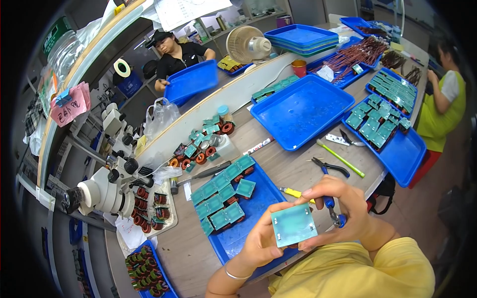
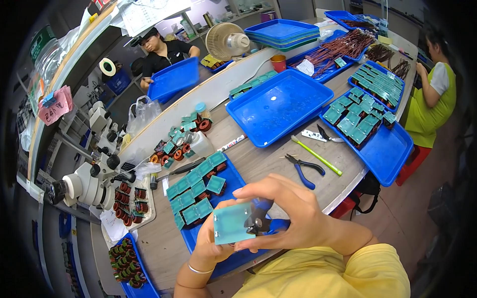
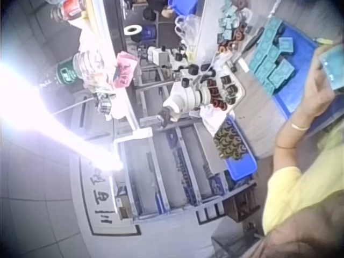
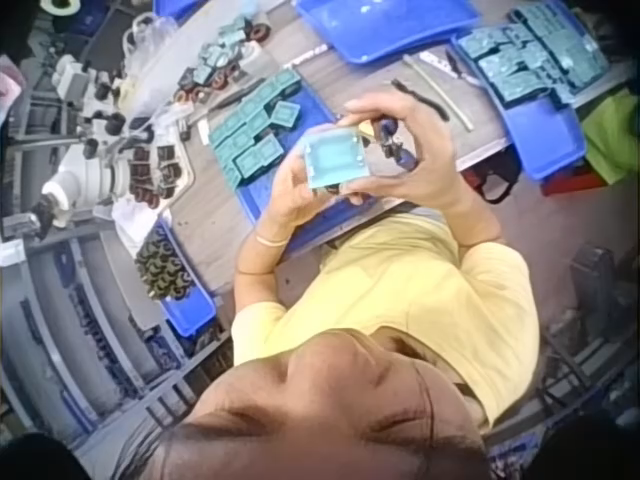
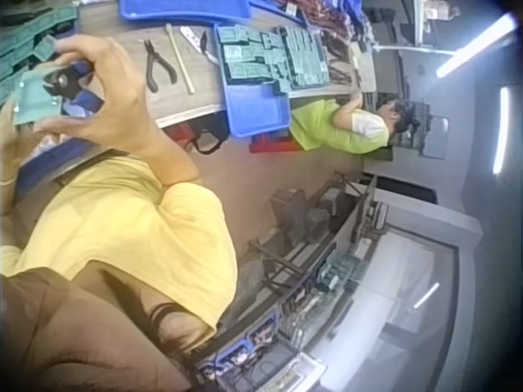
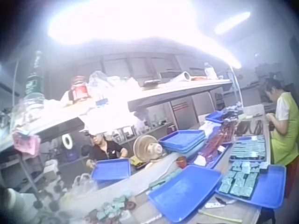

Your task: Assembling electronic components onto circuit boards and trimming excess leads with wire cutters.

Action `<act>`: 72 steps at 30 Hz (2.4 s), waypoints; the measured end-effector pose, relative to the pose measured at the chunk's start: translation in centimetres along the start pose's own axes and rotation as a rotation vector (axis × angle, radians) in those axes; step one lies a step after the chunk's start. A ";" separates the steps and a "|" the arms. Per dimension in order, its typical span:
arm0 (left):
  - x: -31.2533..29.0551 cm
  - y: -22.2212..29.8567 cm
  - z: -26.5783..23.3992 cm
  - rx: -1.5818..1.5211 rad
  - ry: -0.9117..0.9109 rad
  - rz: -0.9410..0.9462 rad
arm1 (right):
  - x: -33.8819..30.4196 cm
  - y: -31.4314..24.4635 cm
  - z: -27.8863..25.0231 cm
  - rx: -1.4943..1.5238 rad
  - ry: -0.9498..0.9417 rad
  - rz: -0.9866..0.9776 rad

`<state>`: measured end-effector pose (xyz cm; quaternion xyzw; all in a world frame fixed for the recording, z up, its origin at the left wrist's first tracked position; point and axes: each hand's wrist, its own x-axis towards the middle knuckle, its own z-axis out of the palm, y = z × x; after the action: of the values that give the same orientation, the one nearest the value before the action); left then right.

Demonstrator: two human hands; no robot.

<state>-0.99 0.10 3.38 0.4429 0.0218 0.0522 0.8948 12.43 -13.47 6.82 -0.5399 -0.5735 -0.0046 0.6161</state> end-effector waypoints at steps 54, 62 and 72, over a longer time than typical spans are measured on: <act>-0.4 1.4 0.4 0.610 0.081 0.307 | -0.3 -1.6 -2.1 -0.633 -0.542 -0.031; -0.8 1.4 0.2 0.991 0.203 0.410 | 0.3 -2.5 -2.2 -0.755 -0.589 -0.078; -0.9 1.7 0.3 1.097 0.183 0.394 | 0.3 -2.5 -1.9 -0.810 -0.595 -0.101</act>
<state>-1.98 0.79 4.86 0.8303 0.0400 0.2366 0.5030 12.32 -15.59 9.12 -0.6850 -0.7020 -0.1025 0.1659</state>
